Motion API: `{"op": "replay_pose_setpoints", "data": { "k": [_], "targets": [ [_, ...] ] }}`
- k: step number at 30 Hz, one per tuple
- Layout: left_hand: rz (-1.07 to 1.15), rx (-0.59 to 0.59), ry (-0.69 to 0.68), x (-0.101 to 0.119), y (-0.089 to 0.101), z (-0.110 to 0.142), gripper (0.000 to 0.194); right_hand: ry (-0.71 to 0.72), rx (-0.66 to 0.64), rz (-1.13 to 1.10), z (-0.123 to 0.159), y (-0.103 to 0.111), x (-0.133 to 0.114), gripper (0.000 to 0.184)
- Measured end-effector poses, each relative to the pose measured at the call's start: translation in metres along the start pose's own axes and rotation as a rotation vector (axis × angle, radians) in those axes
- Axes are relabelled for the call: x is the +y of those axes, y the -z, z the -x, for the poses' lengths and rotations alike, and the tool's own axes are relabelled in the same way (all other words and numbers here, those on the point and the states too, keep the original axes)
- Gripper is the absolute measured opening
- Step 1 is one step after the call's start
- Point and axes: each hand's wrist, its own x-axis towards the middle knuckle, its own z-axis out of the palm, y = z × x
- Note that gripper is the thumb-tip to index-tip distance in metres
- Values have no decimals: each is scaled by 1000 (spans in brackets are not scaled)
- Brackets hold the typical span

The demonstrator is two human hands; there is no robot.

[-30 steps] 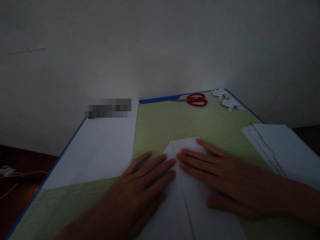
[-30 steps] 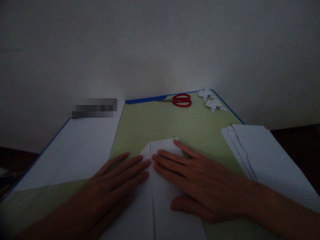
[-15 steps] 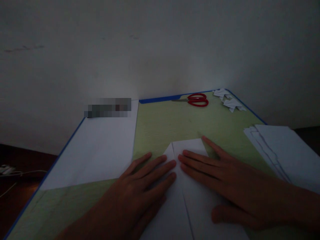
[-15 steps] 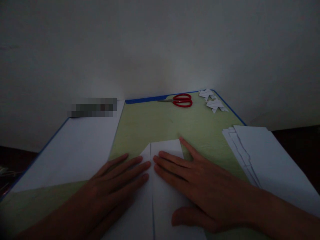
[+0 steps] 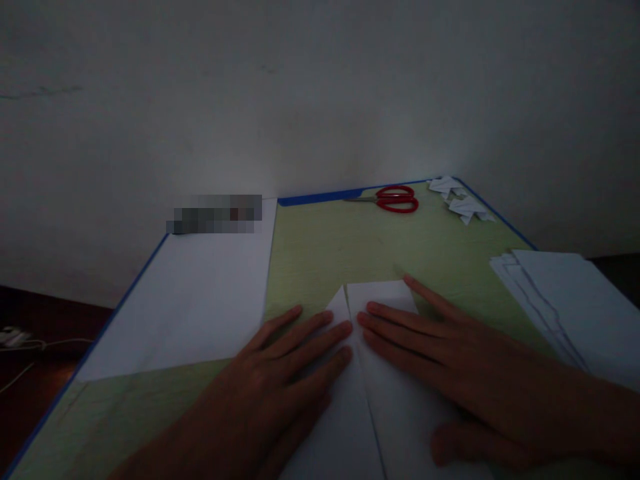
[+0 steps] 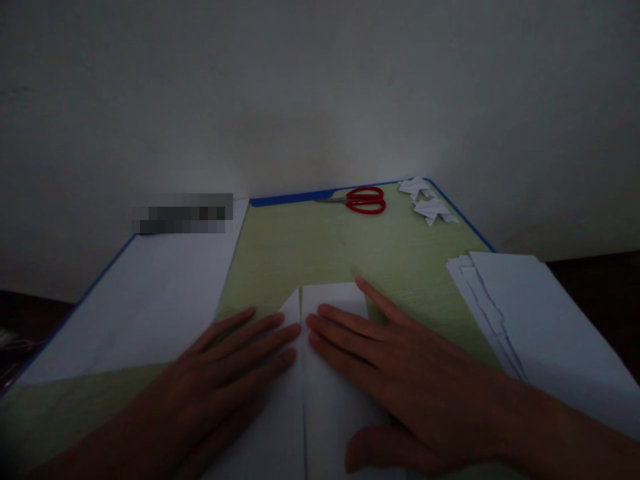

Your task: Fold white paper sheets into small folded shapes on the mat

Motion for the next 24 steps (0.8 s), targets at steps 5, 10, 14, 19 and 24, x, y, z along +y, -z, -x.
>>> {"op": "replay_pose_setpoints", "data": {
  "k": [5,10,14,19,24],
  "targets": [
    [-24,-15,-6,0,0,0,55,3,2,-6,1,-2,1,90],
    [-31,-15,-4,0,1,-1,54,13,-32,4,2,-4,4,91],
    [-28,-21,-11,0,1,-1,51,28,-31,-4,1,1,4,89],
    [-46,-23,-45,0,3,0,49,20,-50,53,4,10,-8,86],
    [-69,5,-70,0,1,2,47,-1,-116,129,10,3,-16,79]
  ]
}}
